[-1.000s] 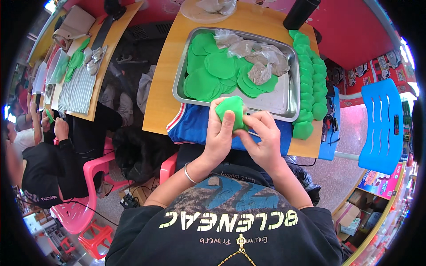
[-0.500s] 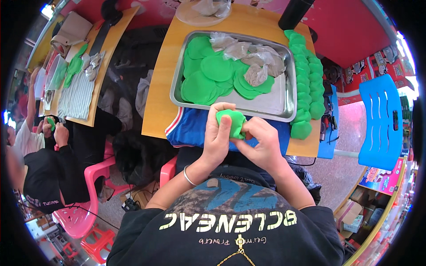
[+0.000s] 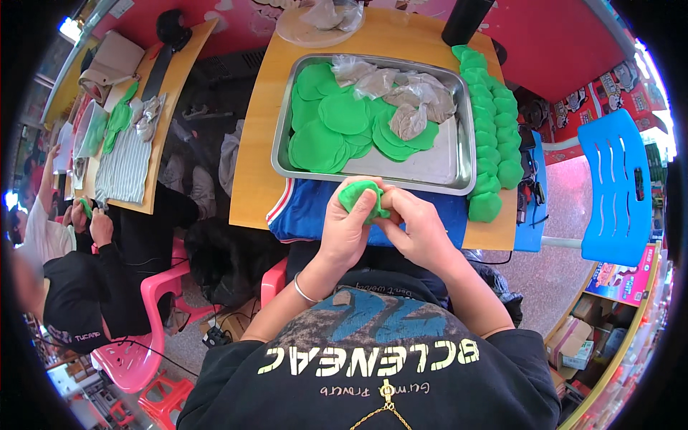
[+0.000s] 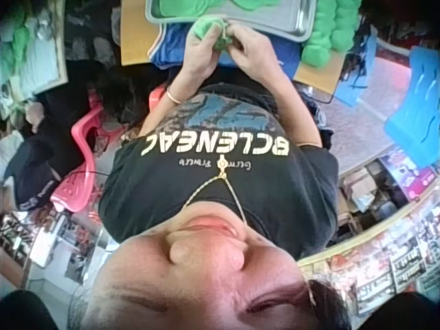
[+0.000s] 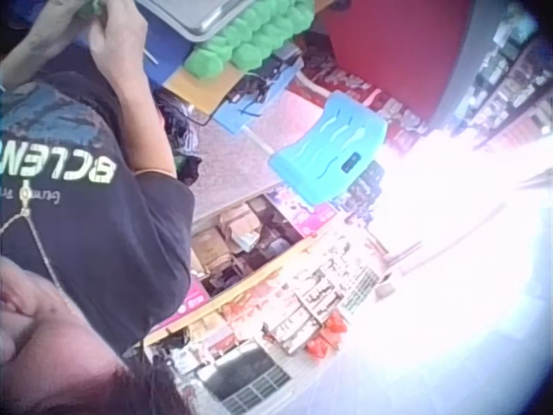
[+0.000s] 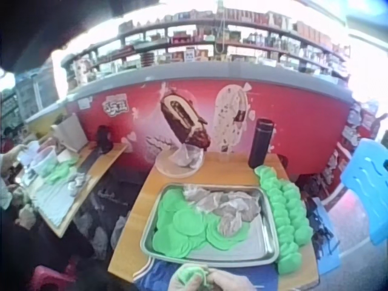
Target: The person wraps a small amount of filling from a plastic bag into a green circular dough sheet. They fold the dough around the filling to form a small ball and place it on a metal tray. The person repeats this process multiple times, handling the dough and filling by hand.
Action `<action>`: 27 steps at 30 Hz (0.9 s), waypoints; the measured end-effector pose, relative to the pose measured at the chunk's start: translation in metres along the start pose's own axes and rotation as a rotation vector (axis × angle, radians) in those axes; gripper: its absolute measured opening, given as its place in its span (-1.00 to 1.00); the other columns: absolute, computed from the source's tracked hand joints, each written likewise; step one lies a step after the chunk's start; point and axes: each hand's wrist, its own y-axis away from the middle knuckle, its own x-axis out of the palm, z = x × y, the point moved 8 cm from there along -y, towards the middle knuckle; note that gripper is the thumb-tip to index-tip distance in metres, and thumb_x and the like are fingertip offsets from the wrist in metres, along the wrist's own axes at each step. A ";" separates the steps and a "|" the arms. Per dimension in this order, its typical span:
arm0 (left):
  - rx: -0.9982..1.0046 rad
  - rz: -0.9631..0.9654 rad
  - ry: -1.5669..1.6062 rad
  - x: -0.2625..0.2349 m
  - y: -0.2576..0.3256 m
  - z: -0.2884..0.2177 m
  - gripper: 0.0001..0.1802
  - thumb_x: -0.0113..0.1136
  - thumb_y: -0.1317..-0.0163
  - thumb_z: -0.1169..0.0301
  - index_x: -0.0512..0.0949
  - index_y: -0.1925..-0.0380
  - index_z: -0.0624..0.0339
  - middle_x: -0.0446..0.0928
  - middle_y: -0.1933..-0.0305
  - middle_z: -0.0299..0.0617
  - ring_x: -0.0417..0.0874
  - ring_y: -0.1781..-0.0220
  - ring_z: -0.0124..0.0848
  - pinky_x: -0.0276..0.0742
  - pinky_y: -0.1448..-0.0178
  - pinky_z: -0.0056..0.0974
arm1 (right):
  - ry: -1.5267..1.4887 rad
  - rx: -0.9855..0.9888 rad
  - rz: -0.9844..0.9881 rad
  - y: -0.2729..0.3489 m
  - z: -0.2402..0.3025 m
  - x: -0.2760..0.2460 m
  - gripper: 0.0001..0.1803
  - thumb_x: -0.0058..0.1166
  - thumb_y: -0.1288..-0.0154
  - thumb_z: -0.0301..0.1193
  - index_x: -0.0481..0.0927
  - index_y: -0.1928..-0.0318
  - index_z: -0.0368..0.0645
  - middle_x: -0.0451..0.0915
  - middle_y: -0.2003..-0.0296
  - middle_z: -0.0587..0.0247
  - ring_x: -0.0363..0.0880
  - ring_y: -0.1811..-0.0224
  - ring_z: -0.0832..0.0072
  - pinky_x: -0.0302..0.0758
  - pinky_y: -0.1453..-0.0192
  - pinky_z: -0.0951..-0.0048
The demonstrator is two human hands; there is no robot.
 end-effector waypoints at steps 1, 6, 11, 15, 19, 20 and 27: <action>-0.014 0.022 0.029 -0.001 0.000 0.000 -0.69 0.05 -0.28 0.26 0.40 0.10 0.23 0.51 0.13 -0.15 0.54 0.12 -0.41 0.49 0.03 -0.32 | -0.014 0.049 0.038 0.001 -0.002 0.001 -0.79 0.14 -0.03 -0.58 0.49 0.25 -0.27 0.44 0.45 0.14 0.44 0.51 0.34 0.40 0.41 0.38; -0.040 -0.004 0.107 -0.003 -0.001 0.002 -0.62 -0.02 -0.29 0.13 0.41 0.09 0.21 0.49 0.12 -0.15 0.53 0.12 -0.37 0.49 0.06 -0.24 | -0.015 -0.005 -0.107 0.002 -0.002 -0.007 -0.77 0.14 0.00 -0.62 0.50 0.25 -0.26 0.45 0.47 0.19 0.44 0.52 0.45 0.39 0.44 0.46; 0.008 0.005 0.027 -0.003 -0.004 -0.002 -0.59 -0.04 -0.29 0.11 0.40 0.06 0.22 0.49 0.10 -0.11 0.53 0.09 -0.34 0.52 0.04 -0.19 | -0.032 -0.033 -0.162 0.002 -0.002 -0.002 -0.77 0.16 0.00 -0.62 0.52 0.26 -0.26 0.46 0.46 0.20 0.44 0.54 0.48 0.38 0.45 0.50; -0.037 0.068 -0.039 0.002 -0.004 -0.006 -0.58 -0.02 -0.28 0.13 0.39 0.04 0.24 0.49 0.07 -0.07 0.54 0.06 -0.31 0.52 0.00 -0.19 | -0.003 0.024 -0.016 -0.001 -0.005 0.000 -0.75 0.13 -0.01 -0.63 0.53 0.21 -0.25 0.48 0.44 0.17 0.45 0.52 0.43 0.39 0.43 0.47; -0.132 0.029 0.015 0.002 -0.003 0.002 -0.62 0.02 -0.28 0.18 0.41 0.06 0.25 0.50 0.04 -0.05 0.55 0.07 -0.33 0.51 -0.02 -0.23 | 0.066 0.020 0.058 -0.002 -0.007 -0.002 -0.77 0.13 -0.01 -0.61 0.54 0.23 -0.24 0.48 0.47 0.15 0.46 0.49 0.37 0.40 0.40 0.43; -0.169 0.017 0.059 0.002 -0.003 0.005 -0.63 0.03 -0.28 0.20 0.41 0.07 0.25 0.50 0.04 -0.05 0.56 0.07 -0.34 0.51 -0.02 -0.25 | 0.012 0.008 0.017 -0.004 -0.006 -0.005 -0.79 0.14 0.00 -0.59 0.53 0.26 -0.24 0.48 0.48 0.15 0.46 0.50 0.36 0.40 0.40 0.42; -0.089 0.084 -0.112 -0.006 -0.004 0.001 -0.76 0.04 -0.29 0.31 0.45 0.15 0.23 0.52 0.10 -0.12 0.54 0.06 -0.42 0.49 -0.02 -0.29 | 0.066 0.095 0.131 -0.009 -0.003 -0.014 -0.82 0.17 0.02 -0.55 0.54 0.32 -0.22 0.49 0.45 0.17 0.46 0.49 0.34 0.39 0.40 0.42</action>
